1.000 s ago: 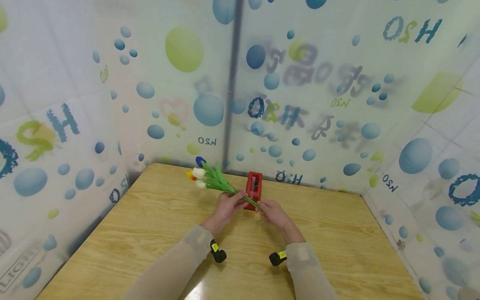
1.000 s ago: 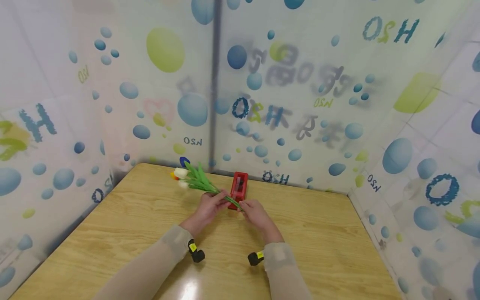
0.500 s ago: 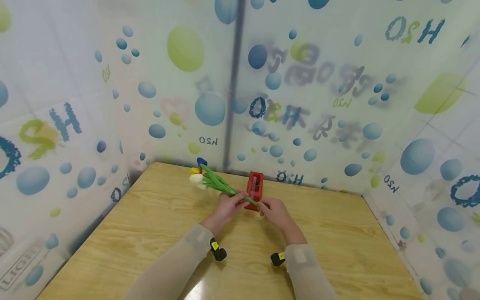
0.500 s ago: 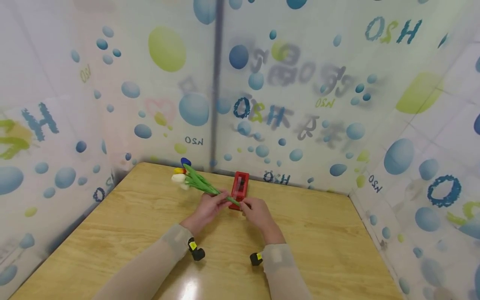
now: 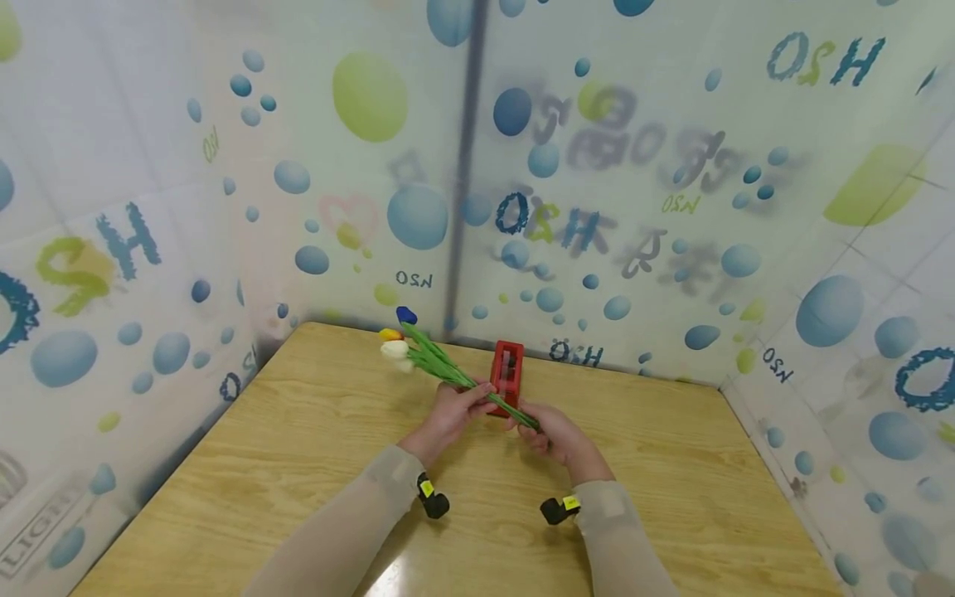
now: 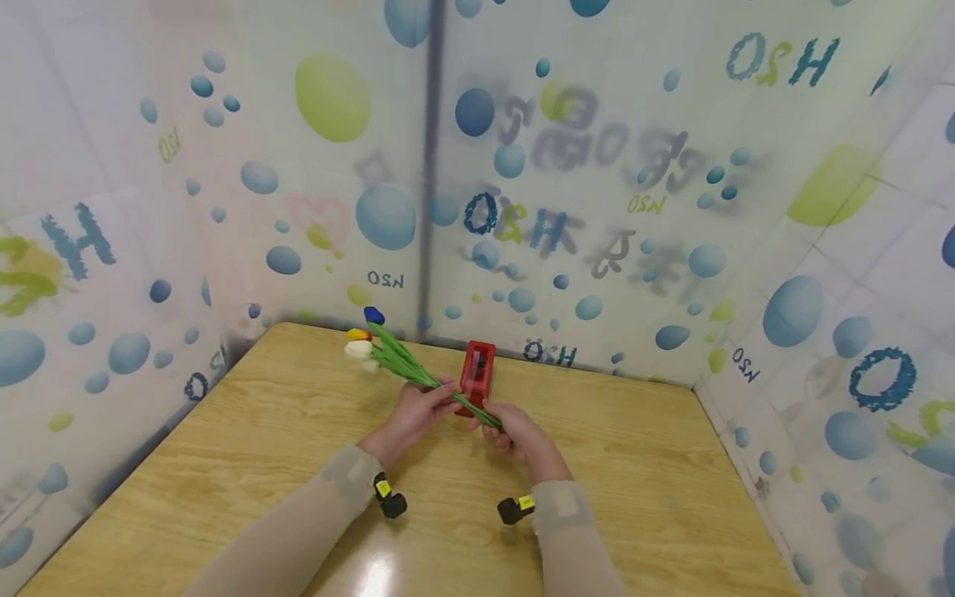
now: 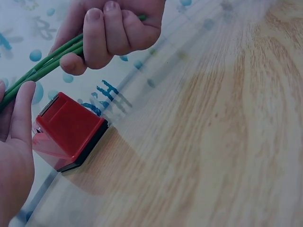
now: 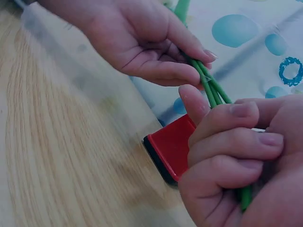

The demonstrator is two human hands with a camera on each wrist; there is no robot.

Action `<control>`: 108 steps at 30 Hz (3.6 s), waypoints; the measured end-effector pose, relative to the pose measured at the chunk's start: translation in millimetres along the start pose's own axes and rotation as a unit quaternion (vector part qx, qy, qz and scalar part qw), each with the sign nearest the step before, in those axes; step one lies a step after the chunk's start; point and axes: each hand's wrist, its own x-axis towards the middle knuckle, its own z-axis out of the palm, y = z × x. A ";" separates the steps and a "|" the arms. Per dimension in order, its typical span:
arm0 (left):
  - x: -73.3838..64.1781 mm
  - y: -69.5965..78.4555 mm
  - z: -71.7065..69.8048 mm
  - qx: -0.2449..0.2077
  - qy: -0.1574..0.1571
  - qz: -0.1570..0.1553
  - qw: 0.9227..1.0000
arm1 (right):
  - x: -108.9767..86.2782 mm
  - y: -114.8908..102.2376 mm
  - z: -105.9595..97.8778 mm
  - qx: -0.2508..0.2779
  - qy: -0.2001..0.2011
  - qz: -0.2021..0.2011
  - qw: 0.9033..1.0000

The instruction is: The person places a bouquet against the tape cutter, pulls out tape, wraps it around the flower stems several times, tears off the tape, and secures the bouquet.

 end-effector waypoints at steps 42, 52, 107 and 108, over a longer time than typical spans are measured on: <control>-2.7 0.1 2.9 -0.008 -0.017 0.004 1.000 | -0.6 -5.2 3.4 -0.206 0.047 -0.079 0.974; -0.3 -1.1 0.8 0.016 -0.036 -0.004 0.999 | -1.6 -0.3 -2.4 -0.016 -0.020 0.014 1.000; -2.6 -0.8 3.1 -0.013 0.002 0.007 1.000 | 2.1 1.4 -4.0 -0.062 -0.020 -0.004 0.998; -2.6 -0.5 3.5 -0.015 0.004 0.006 1.000 | 2.2 1.2 -3.8 -0.066 -0.014 -0.008 0.998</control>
